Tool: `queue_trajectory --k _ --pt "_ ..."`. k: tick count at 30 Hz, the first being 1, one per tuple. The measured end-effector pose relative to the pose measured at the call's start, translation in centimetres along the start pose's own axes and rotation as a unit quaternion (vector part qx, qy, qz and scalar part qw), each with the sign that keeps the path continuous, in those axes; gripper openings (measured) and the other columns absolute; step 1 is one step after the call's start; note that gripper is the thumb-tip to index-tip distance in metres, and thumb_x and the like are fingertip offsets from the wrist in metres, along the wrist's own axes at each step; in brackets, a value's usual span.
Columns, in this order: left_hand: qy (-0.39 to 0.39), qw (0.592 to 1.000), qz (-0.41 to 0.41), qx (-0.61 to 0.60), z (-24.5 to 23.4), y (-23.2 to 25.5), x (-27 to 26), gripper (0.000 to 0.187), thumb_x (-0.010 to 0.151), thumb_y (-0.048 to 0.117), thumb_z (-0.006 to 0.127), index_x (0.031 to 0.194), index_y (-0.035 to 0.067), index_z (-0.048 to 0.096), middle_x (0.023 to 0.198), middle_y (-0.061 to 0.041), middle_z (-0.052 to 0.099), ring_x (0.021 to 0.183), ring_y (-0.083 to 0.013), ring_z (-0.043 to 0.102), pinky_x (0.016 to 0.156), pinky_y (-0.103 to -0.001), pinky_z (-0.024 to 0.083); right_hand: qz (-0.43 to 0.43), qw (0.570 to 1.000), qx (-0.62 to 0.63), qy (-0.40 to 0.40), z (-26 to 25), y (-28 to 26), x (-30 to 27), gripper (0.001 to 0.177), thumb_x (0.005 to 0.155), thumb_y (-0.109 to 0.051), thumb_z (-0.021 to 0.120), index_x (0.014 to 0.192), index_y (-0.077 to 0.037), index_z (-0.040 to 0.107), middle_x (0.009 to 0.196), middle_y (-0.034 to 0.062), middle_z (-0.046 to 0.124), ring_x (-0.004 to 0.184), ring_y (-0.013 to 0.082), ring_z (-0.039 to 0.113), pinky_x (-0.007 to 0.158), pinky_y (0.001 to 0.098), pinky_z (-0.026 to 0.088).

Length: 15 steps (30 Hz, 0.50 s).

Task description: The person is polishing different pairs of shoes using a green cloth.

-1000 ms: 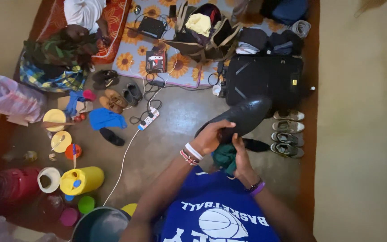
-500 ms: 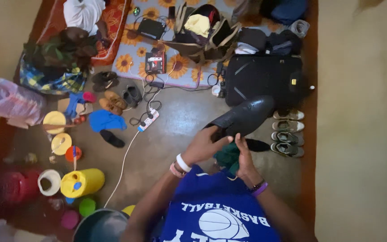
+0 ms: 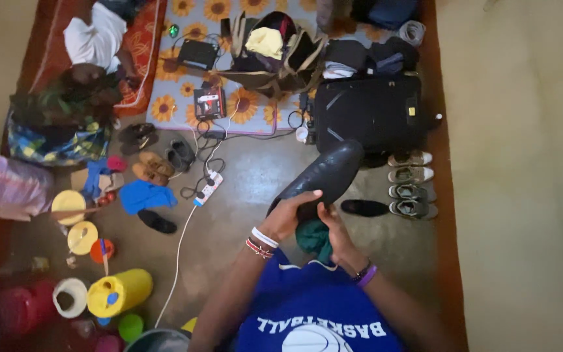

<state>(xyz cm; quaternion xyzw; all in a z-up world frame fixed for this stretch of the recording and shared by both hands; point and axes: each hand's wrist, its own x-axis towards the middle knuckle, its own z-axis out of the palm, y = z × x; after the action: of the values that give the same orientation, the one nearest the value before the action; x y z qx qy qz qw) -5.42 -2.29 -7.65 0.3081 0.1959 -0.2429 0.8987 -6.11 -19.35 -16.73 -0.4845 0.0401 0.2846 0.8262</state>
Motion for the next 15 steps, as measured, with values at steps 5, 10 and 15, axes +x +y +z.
queue_trajectory --k 5,10,15 --pt "0.025 1.000 0.007 0.002 -0.8 -0.2 1.3 0.025 0.091 0.018 0.073 0.110 0.002 0.072 0.104 -0.004 0.074 0.097 -0.0155 0.069 0.092 -0.031 0.053 0.001 0.999 0.023 0.027 2.4 -1.8 0.1 0.058 0.098 -0.045 0.063 0.144 -0.009 0.053 0.126 -0.0026 0.064 0.115 0.0121 0.060 0.097 0.0317 0.050" --pt "0.030 0.987 0.053 0.151 0.0 0.0 3.0 0.023 0.097 0.015 0.076 0.104 -0.006 0.071 0.095 -0.009 0.072 0.087 -0.0196 0.067 0.084 -0.034 0.054 -0.009 0.991 0.097 0.093 -1.1 2.7 1.0 0.056 0.102 -0.038 0.066 0.144 -0.004 0.053 0.131 0.0014 0.061 0.120 0.0160 0.060 0.102 0.0346 0.049" --pt "0.045 0.956 0.060 0.284 1.6 2.7 5.7 0.028 0.091 0.014 0.072 0.113 -0.002 0.072 0.103 -0.004 0.075 0.092 -0.0103 0.068 0.082 -0.028 0.055 -0.019 0.974 0.165 0.153 -2.1 2.4 3.4 0.055 0.100 -0.030 0.062 0.149 -0.008 0.048 0.139 0.0021 0.060 0.125 0.0167 0.059 0.106 0.0348 0.047"
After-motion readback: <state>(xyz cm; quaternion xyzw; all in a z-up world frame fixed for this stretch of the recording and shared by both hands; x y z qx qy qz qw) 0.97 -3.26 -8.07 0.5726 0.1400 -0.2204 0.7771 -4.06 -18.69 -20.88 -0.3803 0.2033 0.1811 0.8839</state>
